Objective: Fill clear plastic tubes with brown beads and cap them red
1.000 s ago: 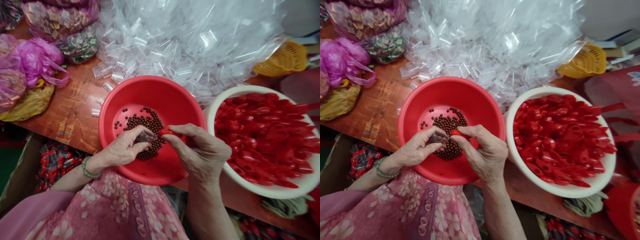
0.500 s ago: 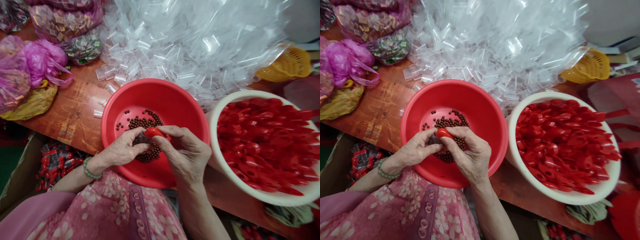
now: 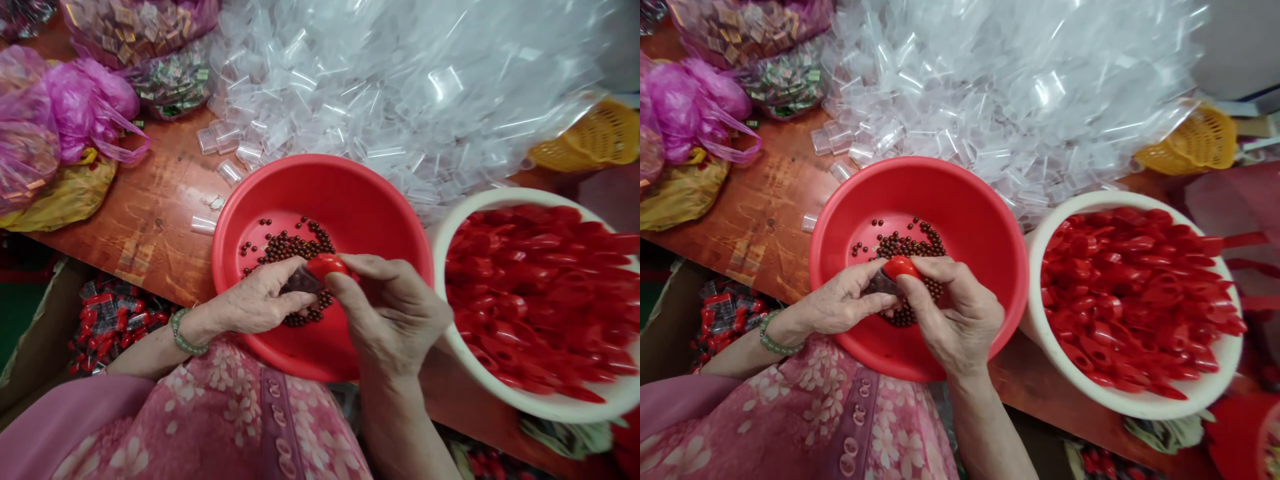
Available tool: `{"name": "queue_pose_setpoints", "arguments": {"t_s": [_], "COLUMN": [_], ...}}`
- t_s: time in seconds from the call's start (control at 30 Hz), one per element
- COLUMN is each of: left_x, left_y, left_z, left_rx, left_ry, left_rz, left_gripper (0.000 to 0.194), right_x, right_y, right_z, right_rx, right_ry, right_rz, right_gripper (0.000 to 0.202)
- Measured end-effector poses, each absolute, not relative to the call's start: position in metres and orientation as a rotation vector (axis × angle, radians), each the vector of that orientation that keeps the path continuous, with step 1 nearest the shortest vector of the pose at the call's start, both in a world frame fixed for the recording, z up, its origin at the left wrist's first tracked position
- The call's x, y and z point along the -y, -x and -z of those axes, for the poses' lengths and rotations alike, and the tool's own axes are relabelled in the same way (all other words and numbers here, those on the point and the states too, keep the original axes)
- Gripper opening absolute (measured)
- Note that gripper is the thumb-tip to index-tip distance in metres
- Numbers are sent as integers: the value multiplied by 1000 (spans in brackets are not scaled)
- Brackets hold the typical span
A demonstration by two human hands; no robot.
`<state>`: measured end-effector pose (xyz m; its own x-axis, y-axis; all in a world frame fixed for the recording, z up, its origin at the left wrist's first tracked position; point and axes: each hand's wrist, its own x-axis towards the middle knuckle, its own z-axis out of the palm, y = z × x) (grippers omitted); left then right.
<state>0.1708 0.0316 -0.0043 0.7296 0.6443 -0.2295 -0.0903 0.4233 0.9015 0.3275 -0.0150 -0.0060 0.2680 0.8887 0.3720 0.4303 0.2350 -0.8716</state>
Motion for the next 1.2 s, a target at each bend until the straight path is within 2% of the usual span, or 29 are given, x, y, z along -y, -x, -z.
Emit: {"name": "queue_pose_setpoints", "arguments": {"t_s": [0.2,0.3,0.37,0.5,0.6,0.77,0.9,1.0,1.07,1.2], "left_x": [-31,-32,-33,-35,-36,-34,-33,-33,-34,-34], "left_y": [-171,-170,-169,-169,-173,-176,-175,-175,-175,-175], "left_z": [4,3,5,9,13,17,16,13,11,10], "left_rx": [-637,-637,-654,-640,-683,-703,-683,-626,-612,-652], "left_ry": [-1037,-973,-963,-951,-976,-1045,-1074,-1046,-1069,-1180], "left_rz": [-439,-414,-411,-399,-395,-430,-415,-407,-395,-407], "left_gripper": [8,6,6,6,9,8,8,5,5,5], "right_x": [14,14,14,11,8,5,7,10,13,14], "right_y": [-329,-333,-337,-340,-336,-333,-340,-343,-343,-342], "right_z": [6,4,2,-3,-4,1,0,0,2,5], "right_rx": [1557,1733,1923,2239,2356,2344,2238,1965,1749,1583], "right_ry": [1366,1371,1342,1358,1422,1399,1354,1381,1429,1478], "right_rz": [-458,-331,-182,5,108,100,-234,-530,-577,-652], "right_gripper": [20,23,32,64,69,65,66,48,33,25]}}
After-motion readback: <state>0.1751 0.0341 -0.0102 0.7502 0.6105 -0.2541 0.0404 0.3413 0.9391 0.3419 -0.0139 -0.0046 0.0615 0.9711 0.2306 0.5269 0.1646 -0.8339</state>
